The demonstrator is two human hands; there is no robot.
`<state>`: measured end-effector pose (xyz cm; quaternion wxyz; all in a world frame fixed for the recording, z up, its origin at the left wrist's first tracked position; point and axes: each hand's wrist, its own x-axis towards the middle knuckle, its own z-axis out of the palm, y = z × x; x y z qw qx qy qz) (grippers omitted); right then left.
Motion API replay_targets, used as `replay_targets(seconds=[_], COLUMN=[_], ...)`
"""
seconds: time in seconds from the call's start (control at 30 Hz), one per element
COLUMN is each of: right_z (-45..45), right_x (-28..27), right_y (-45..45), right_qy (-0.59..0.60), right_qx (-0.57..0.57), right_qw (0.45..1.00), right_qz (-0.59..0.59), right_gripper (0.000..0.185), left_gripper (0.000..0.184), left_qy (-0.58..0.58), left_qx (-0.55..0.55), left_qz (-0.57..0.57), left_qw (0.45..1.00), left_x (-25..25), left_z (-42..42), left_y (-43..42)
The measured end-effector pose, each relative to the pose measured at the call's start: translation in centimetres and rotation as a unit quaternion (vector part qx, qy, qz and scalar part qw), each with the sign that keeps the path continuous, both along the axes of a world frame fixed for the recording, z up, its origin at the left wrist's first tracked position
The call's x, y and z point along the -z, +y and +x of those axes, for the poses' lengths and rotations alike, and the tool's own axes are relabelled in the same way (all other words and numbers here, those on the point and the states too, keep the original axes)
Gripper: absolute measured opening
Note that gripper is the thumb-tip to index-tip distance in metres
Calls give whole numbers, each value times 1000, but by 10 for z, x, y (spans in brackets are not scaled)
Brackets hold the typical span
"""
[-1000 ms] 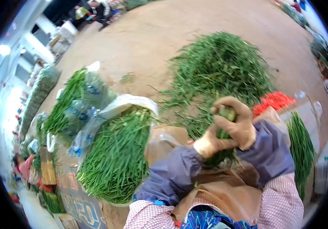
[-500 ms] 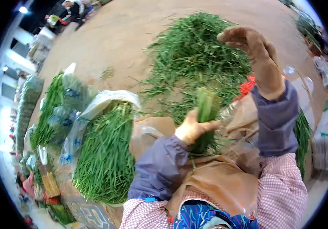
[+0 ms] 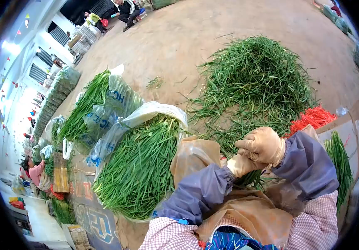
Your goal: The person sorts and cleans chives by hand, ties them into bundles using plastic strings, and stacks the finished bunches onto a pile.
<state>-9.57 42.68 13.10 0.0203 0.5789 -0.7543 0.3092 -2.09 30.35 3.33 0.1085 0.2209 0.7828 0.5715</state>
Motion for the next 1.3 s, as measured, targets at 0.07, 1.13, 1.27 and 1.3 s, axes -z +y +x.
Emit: replay_targets(seconds=[0.07,1.13,1.27,1.3], right_z=[9,68,80,79], right_x=[0,94,91,79], right_y=[2,22,41,49], right_qy=[-127,-367,-554,-602], right_qx=[64,283,256,237], right_qw=[988,850,742,703], right_qz=[-68,-251,-278,-296], right_gripper=[20,90,46,43], left_gripper=[46,40,31,30], left_qy=[-95,-107,-25,-41], left_qx=[-43,-425,-432,-394], left_qz=[53,433,481,485], left_qw=[993,787,762,780], left_x=[-19,-90,-120,-124], left_z=[1,-59,-92,-91], left_y=[-1,22,-49,-55])
